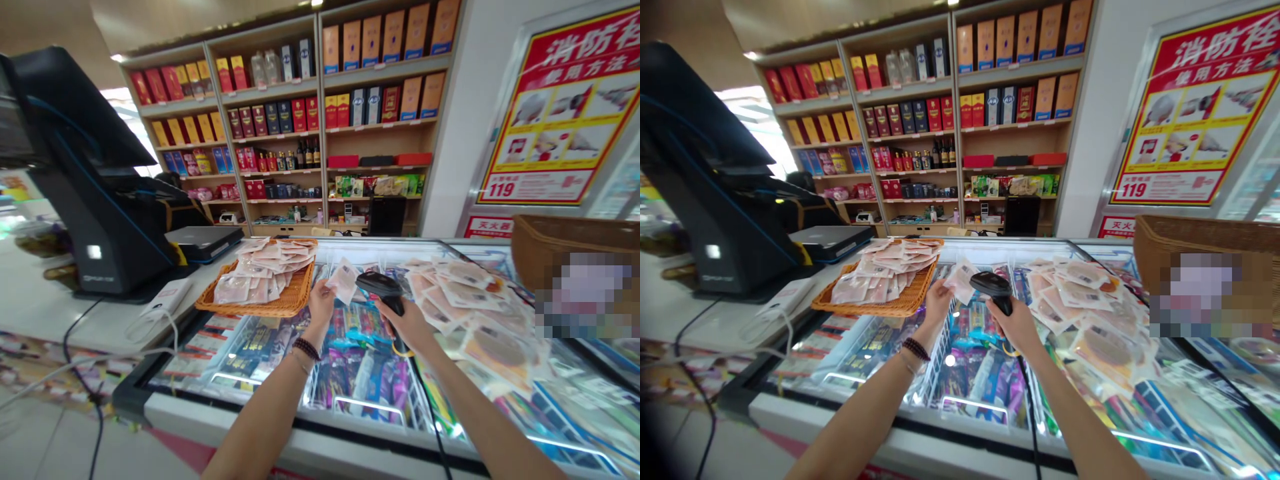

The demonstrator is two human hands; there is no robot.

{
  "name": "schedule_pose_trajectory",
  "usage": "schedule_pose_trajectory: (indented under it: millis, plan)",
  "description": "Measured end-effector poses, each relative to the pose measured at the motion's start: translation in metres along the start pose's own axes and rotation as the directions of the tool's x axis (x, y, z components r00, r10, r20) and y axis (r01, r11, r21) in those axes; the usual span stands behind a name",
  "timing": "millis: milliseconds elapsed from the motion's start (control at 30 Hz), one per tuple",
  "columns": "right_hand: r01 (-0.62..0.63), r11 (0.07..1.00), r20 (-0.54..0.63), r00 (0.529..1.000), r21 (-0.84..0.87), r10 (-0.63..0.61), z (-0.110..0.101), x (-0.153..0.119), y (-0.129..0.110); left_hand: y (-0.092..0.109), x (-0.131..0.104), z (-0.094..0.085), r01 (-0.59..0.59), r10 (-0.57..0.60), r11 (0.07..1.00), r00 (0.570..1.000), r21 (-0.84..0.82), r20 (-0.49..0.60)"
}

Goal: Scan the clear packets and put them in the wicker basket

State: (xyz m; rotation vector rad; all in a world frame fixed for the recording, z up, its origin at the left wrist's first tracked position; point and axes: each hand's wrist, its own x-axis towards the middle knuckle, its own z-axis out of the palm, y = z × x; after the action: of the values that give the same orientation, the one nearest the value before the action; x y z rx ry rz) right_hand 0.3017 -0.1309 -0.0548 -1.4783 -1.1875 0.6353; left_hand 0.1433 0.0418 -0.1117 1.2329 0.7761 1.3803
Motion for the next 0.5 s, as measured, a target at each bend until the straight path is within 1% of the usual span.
schedule_pose_trajectory:
  millis: [100,133,333,500]
  plan:
    - [0.01,1.0,0.004,1.0,0.008,-0.01,-0.0002,-0.0007,-0.0008,-0.0031,0.0011,-0.0009,-0.099,0.099,0.995,0.995,-0.027,0.005]
    - [0.011,1.0,0.004,1.0,0.015,-0.011,-0.0002,-0.0008,-0.0012,-0.004,0.0011,-0.001,-0.111,0.112,0.993,0.994,-0.034,0.009]
    - [0.002,0.999,0.004,1.0,0.045,-0.002,-0.0009,-0.0004,-0.0027,-0.0079,0.0021,-0.0016,-0.119,0.119,0.992,0.993,-0.046,0.013]
    - [0.004,0.999,-0.016,1.0,0.05,-0.004,0.0002,-0.0023,-0.0099,-0.0092,0.0026,-0.0043,-0.131,0.132,0.99,0.991,-0.045,0.026]
